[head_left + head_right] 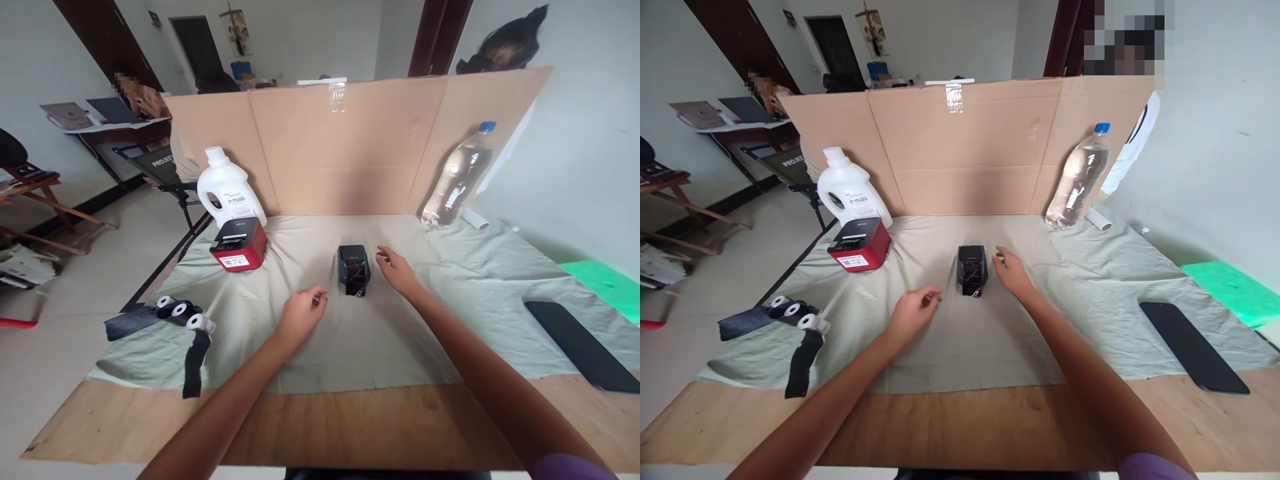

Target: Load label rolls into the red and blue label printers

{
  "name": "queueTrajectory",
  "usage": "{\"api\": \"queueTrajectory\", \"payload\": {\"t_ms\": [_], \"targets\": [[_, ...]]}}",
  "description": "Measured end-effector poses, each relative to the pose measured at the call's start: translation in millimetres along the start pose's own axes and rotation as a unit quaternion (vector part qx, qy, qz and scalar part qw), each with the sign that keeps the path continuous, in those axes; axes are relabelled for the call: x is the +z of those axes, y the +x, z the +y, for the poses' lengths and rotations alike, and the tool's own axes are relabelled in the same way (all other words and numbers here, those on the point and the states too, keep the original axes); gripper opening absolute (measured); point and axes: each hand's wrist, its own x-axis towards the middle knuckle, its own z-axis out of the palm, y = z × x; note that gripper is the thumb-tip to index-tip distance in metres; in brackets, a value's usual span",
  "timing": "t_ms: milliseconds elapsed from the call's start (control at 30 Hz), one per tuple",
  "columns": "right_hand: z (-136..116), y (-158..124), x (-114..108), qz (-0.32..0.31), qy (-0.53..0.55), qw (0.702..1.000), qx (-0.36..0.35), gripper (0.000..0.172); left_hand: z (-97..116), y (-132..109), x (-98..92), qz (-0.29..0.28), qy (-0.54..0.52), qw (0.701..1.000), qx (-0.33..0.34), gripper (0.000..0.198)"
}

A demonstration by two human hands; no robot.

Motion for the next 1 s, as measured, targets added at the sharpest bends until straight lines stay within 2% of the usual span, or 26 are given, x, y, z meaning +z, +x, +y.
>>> {"api": "queueTrajectory", "payload": {"t_ms": [67, 167, 233, 300, 433, 600, 1000], "targets": [[3, 10, 14, -0.011, 0.014, 1.000, -0.009, 0.052, 14, 36, 5.8, 0.026, -0.095, 0.994, -0.056, 0.019], [4, 20, 35, -0.025, 0.016, 1.000, -0.003, 0.057, 26, 94, 19.6, -0.032, -0.193, 0.967, -0.164, 0.018], [6, 21, 44, -0.026, -0.007, 1.000, 0.001, 0.060, 25, 122, 26.3, -0.050, -0.216, 0.956, -0.190, 0.015], [9, 19, 49, -0.021, -0.039, 0.999, -0.005, 0.063, 19, 138, 28.9, -0.062, -0.228, 0.952, -0.197, 0.014], [13, 13, 50, -0.006, -0.083, 0.996, -0.031, 0.067, 5, 143, 27.3, -0.093, -0.243, 0.942, -0.212, 0.017], [10, 11, 48, -0.014, -0.089, 0.996, -0.029, 0.068, 2, 141, 27.0, -0.104, -0.248, 0.938, -0.218, 0.017], [9, 11, 47, -0.017, -0.089, 0.996, -0.024, 0.064, 6, 141, 37.2, -0.076, -0.228, 0.943, -0.229, 0.016]]}}
